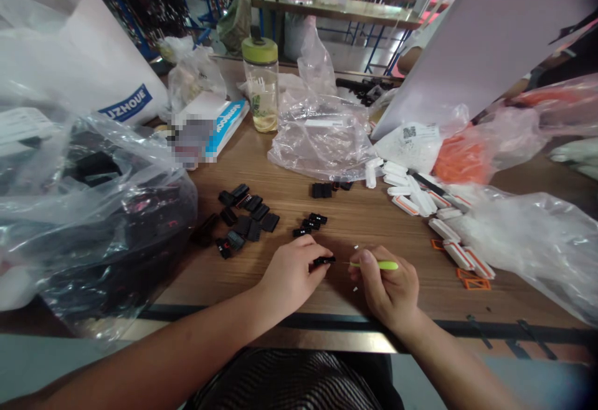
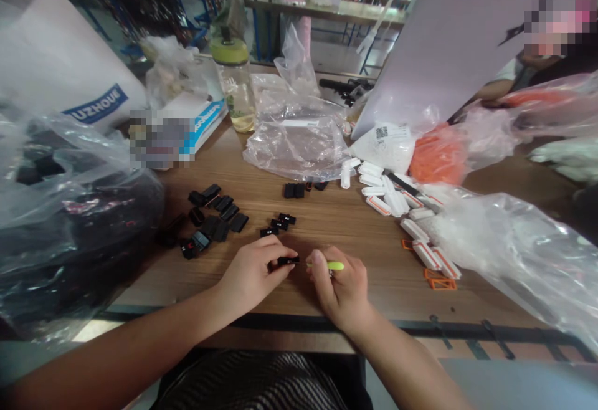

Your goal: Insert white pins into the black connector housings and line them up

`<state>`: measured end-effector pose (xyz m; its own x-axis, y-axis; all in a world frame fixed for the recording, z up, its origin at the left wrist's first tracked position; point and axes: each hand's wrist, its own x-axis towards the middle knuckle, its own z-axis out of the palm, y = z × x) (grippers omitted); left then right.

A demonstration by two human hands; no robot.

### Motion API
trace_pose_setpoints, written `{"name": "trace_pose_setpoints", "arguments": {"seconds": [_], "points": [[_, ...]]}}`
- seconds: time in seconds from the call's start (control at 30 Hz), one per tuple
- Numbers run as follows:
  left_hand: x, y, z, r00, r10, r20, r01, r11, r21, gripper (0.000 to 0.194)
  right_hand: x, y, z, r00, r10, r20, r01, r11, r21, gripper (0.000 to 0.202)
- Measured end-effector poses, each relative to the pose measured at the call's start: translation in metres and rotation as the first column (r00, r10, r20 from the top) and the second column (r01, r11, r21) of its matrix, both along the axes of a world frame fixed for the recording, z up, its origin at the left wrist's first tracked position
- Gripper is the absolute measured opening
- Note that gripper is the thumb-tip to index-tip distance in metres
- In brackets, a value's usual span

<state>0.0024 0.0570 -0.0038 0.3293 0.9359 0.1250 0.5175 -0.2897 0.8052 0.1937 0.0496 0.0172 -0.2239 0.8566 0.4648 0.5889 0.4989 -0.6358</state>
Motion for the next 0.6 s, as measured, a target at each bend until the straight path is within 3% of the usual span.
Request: {"name": "trace_pose_setpoints", "arguments": {"seconds": [0.17,0.3,0.47,0.6], "points": [[0.0,0.0,0.001,0.999,0.021,-0.025,-0.021,1.0,-0.023,0.018,-0.001,0.001,0.005,0.989,0.131,0.061,-0.135,0.989,0.055,0.02],[0.001,0.0,0.002,1.0,0.017,-0.021,-0.018,1.0,-0.025,0.017,-0.002,0.002,0.006,0.982,0.166,0.086,-0.172,0.983,0.071,0.02],[0.002,-0.002,0.004,1.0,-0.004,-0.031,0.005,1.0,0.007,0.017,0.005,-0.002,-0.001,0.998,0.039,-0.049,-0.035,0.997,0.069,0.021],[-0.001,-0.007,0.008,0.982,-0.02,-0.186,0.034,0.997,0.07,0.016,0.01,-0.003,-0.007,0.98,-0.084,-0.178,0.096,0.994,0.06,0.027]]}}
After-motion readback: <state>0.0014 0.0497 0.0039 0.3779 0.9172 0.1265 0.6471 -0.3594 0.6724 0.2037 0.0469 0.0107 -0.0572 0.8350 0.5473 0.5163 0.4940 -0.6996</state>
